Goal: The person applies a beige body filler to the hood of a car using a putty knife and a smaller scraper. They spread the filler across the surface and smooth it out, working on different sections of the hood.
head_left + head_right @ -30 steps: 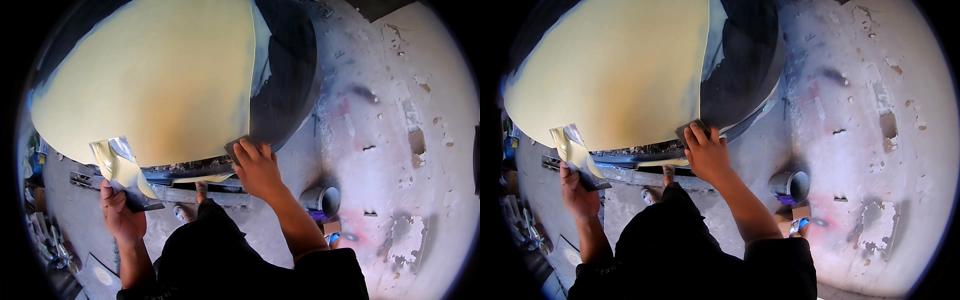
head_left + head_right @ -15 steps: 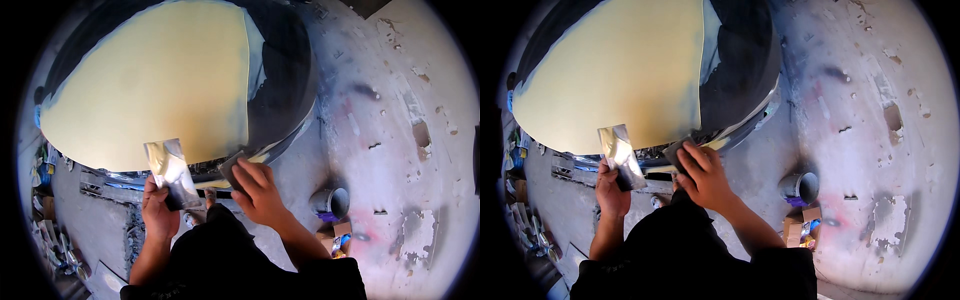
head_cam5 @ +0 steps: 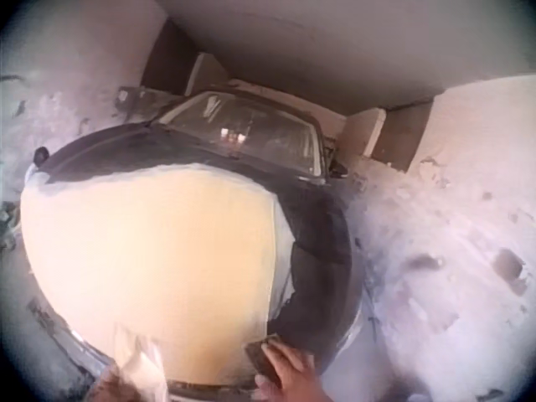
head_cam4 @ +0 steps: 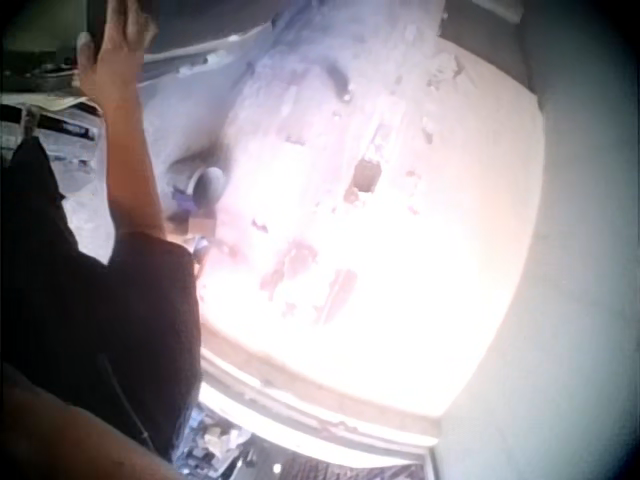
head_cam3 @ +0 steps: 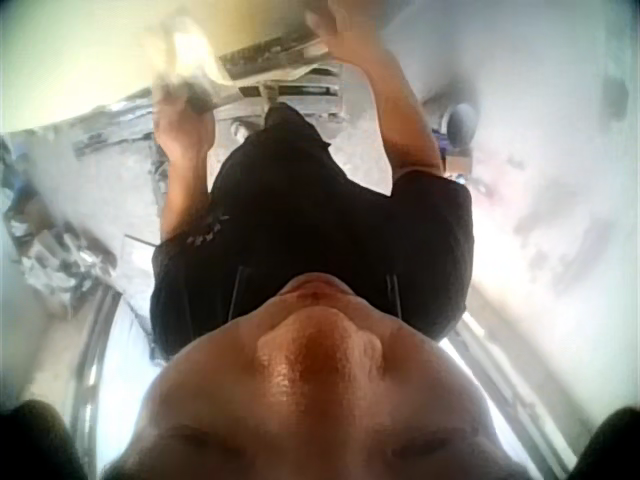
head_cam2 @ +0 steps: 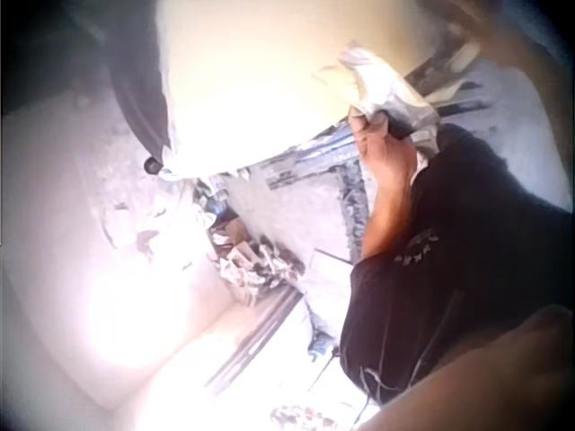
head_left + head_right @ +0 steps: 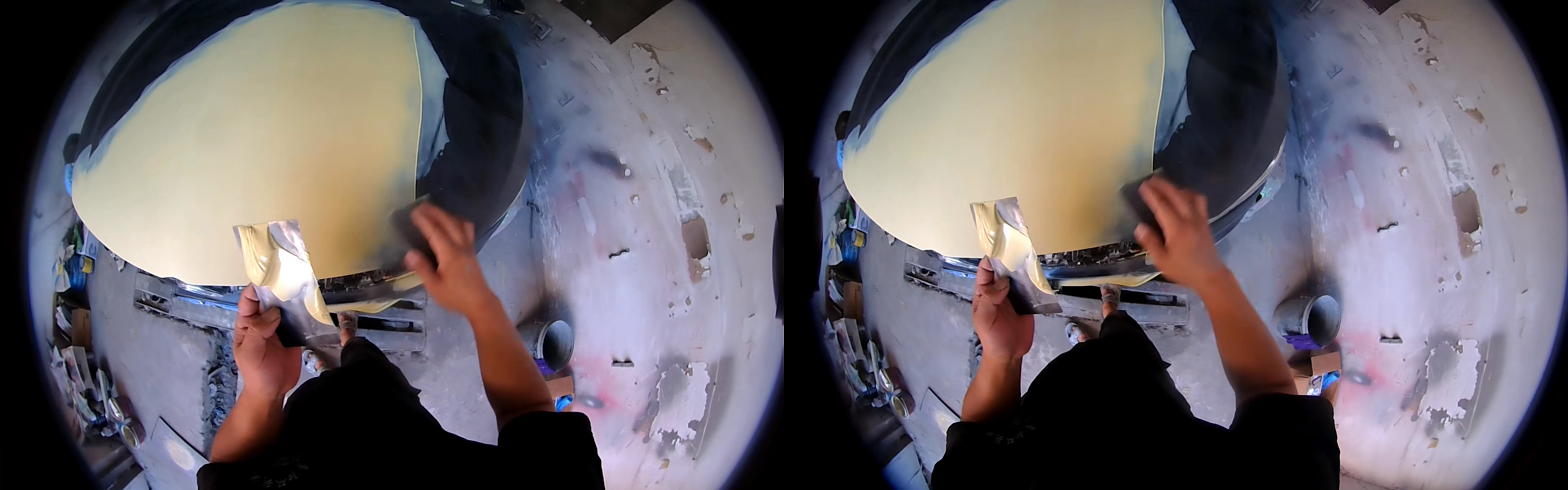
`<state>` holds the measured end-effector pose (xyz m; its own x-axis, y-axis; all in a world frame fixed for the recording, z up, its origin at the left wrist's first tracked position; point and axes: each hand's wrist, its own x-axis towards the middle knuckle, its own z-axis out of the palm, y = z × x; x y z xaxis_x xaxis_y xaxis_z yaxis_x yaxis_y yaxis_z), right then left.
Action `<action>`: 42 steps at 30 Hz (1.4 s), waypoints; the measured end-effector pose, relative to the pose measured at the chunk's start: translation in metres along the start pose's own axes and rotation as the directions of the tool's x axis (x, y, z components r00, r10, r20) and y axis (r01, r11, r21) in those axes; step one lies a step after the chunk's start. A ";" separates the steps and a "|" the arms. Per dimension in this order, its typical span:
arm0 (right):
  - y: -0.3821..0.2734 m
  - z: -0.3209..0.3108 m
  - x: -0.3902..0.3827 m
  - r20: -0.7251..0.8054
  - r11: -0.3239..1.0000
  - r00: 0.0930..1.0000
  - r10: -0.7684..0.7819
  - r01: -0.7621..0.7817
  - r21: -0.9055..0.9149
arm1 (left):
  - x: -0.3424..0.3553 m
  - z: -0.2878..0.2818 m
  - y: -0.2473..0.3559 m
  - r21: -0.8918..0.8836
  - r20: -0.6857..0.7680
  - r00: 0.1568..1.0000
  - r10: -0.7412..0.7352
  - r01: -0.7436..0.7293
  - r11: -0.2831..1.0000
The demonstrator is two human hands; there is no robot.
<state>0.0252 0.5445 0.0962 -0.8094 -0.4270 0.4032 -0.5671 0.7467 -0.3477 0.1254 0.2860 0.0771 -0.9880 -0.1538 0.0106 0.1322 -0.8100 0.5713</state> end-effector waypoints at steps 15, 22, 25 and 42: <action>-0.016 0.018 0.049 0.281 0.891 0.902 0.328 -0.197 -0.408 | 0.004 -0.028 0.006 0.019 -0.093 0.996 0.018 -0.016 1.000; -0.038 0.052 -0.028 0.231 0.923 0.950 0.210 -0.115 -0.367 | 0.003 -0.035 0.005 0.026 -0.098 0.995 -0.007 0.010 1.000; -0.039 0.067 -0.056 0.214 0.922 0.949 0.231 -0.143 -0.361 | 0.003 -0.039 0.003 0.001 -0.072 0.997 -0.017 0.018 1.000; 0.039 0.021 0.027 0.215 0.902 0.923 0.318 -0.225 -0.368 | -0.009 -0.030 0.009 0.050 -0.099 0.995 -0.017 0.022 0.998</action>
<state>-0.0217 0.5511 0.0756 -0.9606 -0.2663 0.0797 -0.2732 0.9574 -0.0934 0.1378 0.2633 0.0577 -0.9774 -0.1952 -0.0809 0.1059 -0.7838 0.6119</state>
